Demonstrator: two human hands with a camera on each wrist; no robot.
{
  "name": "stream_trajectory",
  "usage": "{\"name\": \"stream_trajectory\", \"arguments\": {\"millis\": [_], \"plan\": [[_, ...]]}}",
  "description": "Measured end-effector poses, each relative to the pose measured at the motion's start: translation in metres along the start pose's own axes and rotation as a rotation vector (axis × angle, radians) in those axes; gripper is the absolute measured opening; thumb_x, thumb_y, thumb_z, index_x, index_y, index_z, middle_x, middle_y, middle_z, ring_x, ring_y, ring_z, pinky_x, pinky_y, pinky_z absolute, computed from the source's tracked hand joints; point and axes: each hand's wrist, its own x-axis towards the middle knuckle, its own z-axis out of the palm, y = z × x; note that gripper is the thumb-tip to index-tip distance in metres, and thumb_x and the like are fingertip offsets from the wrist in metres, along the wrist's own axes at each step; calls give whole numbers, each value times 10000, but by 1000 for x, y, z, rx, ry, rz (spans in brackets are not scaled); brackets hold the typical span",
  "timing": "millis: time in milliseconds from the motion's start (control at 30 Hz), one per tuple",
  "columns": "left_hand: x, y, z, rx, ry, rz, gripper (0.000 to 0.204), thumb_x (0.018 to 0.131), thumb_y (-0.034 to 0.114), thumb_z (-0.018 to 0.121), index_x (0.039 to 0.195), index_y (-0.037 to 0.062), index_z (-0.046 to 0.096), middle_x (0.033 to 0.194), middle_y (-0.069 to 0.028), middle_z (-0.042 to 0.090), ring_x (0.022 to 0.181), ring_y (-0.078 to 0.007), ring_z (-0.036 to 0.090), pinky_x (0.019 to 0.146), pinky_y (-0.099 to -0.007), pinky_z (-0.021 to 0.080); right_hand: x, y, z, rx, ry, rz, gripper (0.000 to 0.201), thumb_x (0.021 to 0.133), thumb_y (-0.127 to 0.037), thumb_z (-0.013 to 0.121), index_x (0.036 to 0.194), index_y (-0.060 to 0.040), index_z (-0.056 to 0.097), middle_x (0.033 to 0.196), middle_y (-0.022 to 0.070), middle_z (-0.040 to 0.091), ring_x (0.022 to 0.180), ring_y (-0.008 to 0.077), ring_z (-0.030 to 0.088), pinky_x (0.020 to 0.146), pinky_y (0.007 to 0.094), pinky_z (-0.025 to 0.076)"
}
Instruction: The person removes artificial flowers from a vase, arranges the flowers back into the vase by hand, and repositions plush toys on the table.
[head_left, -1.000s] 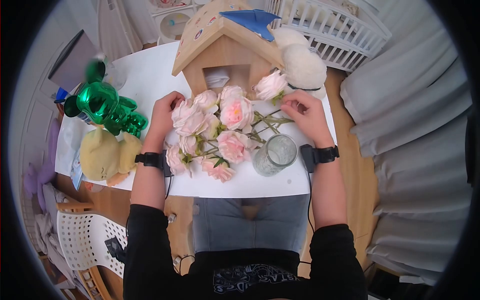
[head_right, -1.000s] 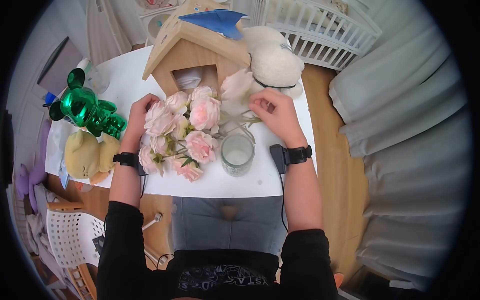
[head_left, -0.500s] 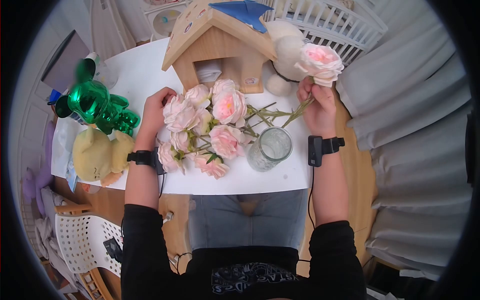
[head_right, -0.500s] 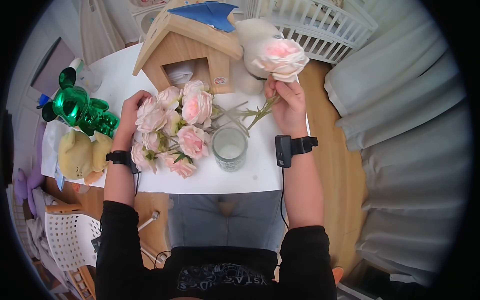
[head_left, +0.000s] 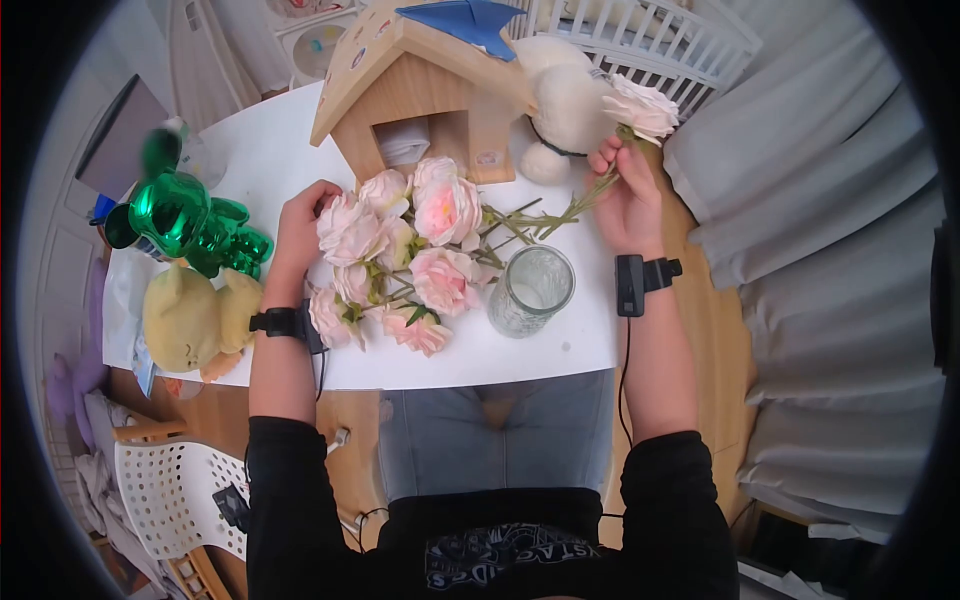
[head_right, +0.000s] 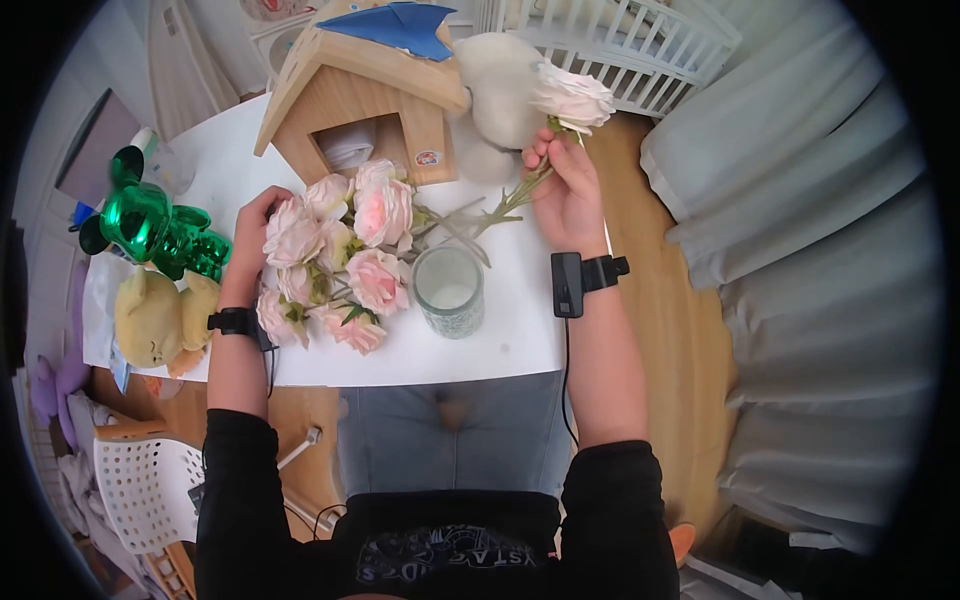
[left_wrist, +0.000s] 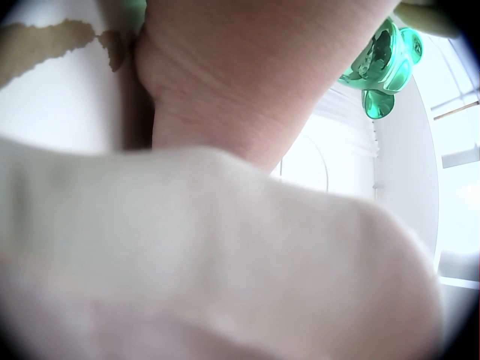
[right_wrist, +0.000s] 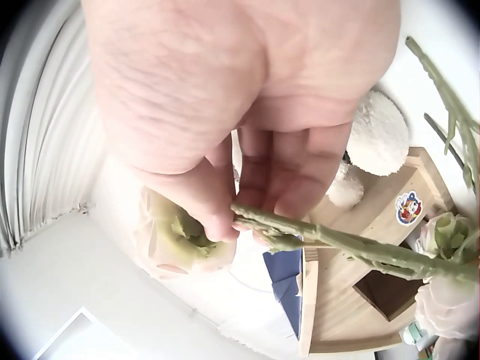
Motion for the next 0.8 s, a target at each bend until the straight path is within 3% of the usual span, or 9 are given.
{"name": "stream_trajectory", "arguments": {"millis": [100, 167, 467, 800], "plan": [[3, -4, -1, 24, -12, -25, 150, 981, 151, 744, 1011, 9, 704, 757, -13, 622, 733, -87, 523, 694, -277, 467, 7, -1, 4, 57, -31, 10, 192, 1071, -88, 659, 1243, -5, 634, 1092, 69, 645, 1043, 233, 618, 953, 347, 532], [1, 0, 0, 19, -15, -20, 154, 980, 155, 746, 1010, 10, 703, 754, -8, 614, 731, -86, 516, 690, -276, 462, 4, -1, 7, 34, 5, 12, 113, 1091, -92, 623, 1188, -36, 611, 1103, 61, 581, 1030, 209, 586, 894, 334, 526], [-1, -3, 0, -4, -18, -37, 161, 974, 160, 756, 1011, 13, 703, 749, 9, 586, 740, -78, 498, 689, -272, 451, 4, 2, 4, 13, -90, 36, 182, 1114, -188, 637, 1232, -49, 632, 1108, 45, 595, 1034, 197, 595, 880, 311, 546], [1, -2, -1, -28, -22, -43, 196, 940, 177, 796, 1011, 18, 704, 767, 14, 602, 751, -75, 509, 699, -266, 456, 7, 4, -2, 45, -128, 35, 206, 1114, -185, 636, 1259, -38, 635, 1115, 55, 607, 1049, 205, 604, 905, 314, 553]]}}
